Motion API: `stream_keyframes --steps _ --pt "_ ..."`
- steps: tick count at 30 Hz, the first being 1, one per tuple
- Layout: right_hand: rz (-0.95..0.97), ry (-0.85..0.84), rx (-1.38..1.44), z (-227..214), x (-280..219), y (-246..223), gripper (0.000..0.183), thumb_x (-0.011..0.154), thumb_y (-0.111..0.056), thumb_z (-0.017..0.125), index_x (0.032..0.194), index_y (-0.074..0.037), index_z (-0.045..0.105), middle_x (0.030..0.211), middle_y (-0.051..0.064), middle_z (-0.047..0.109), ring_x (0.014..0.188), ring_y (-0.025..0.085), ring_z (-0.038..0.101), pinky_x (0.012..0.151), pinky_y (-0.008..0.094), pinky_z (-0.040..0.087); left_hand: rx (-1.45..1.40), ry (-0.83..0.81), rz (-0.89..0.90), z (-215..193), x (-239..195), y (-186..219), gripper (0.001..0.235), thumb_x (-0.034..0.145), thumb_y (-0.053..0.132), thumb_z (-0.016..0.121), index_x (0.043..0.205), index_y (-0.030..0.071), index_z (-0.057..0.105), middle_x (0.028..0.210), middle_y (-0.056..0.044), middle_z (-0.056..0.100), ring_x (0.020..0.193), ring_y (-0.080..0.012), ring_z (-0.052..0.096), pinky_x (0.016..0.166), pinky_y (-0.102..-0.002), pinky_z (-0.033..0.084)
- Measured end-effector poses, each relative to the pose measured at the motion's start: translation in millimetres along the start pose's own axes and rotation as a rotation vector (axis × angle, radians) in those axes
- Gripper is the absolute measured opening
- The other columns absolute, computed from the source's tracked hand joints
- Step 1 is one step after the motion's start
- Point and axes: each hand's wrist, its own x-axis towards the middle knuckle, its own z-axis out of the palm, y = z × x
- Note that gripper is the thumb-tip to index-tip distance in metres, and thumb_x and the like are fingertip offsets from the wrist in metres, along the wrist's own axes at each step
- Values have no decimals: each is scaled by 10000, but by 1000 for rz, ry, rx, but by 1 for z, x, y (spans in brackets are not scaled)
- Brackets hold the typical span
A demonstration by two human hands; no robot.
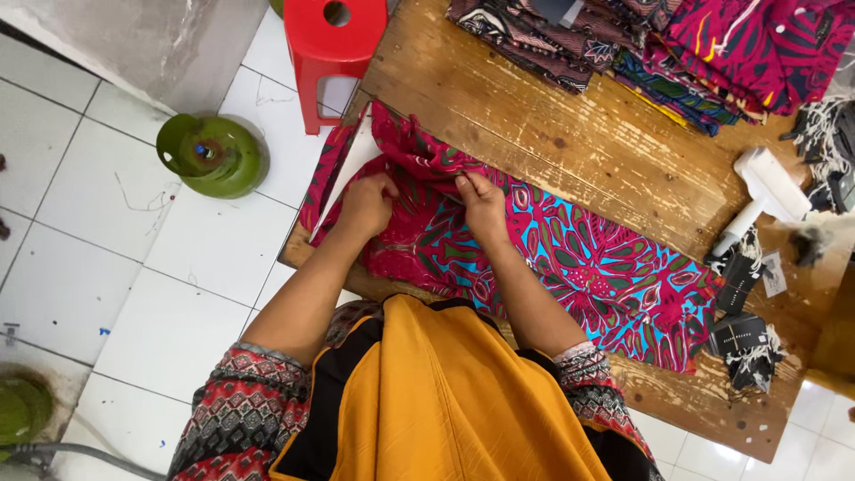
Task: The person folds a colorful patterned shirt on a wooden table using a white paper template to guide the folds. After folding, the person attaches a black tag to the folded shirt.
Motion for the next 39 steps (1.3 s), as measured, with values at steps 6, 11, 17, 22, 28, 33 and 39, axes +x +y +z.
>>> stream_keyframes --steps 6,11,17,22,28,33,39 --pt "-68 64 -158 1 -8 -2 181 1013 -139 673 1088 18 722 931 39 739 872 81 627 809 261 525 14 145 169 25 26 -36 285 760 -23 621 1007 26 753 1059 -237 713 1006 -449 667 909 -488 532" --pt "-304 -51 -450 15 -23 -24 242 1023 -189 664 1233 -78 706 1252 113 741 1191 218 681 1047 366 539 -17 100 13 17 40 -50 269 838 -7 619 1092 0 710 1073 -278 698 1038 -467 651 886 -504 521" --pt "-424 -458 -1083 38 -49 -32 681 927 -504 629 1486 -138 498 1603 203 346 1497 410 262 1131 722 194 -393 352 -88 -40 13 0 297 970 -2 535 1233 40 665 1134 -192 705 1031 -388 696 916 -453 567" --pt "-476 -513 -1092 43 -58 -11 772 922 -551 620 1514 -82 461 1643 235 227 1533 433 152 1156 752 138 154 60 361 2 -43 34 424 1015 188 589 1427 93 569 1425 -226 551 1336 -467 506 1121 -564 415" --pt "-317 -105 -699 -22 -66 10 402 1131 -278 526 1531 -233 525 1717 29 386 1619 278 293 1330 571 292 473 -89 243 19 -45 47 575 1018 395 526 1552 202 436 1681 -237 231 1527 -537 144 1182 -714 168" --pt "-69 177 -1085 -35 -73 65 561 1024 -322 540 1553 -150 472 1671 160 298 1568 423 208 1186 762 199 463 -157 390 65 -46 54 594 1064 439 512 1618 234 447 1712 -200 271 1564 -502 172 1194 -747 152" --pt "421 534 -1496 -216 -122 50 531 1057 -458 482 1523 -202 480 1669 129 287 1524 434 241 986 879 170 547 -201 385 91 -38 21 572 1079 448 492 1621 277 435 1739 -176 264 1590 -488 172 1217 -747 129"
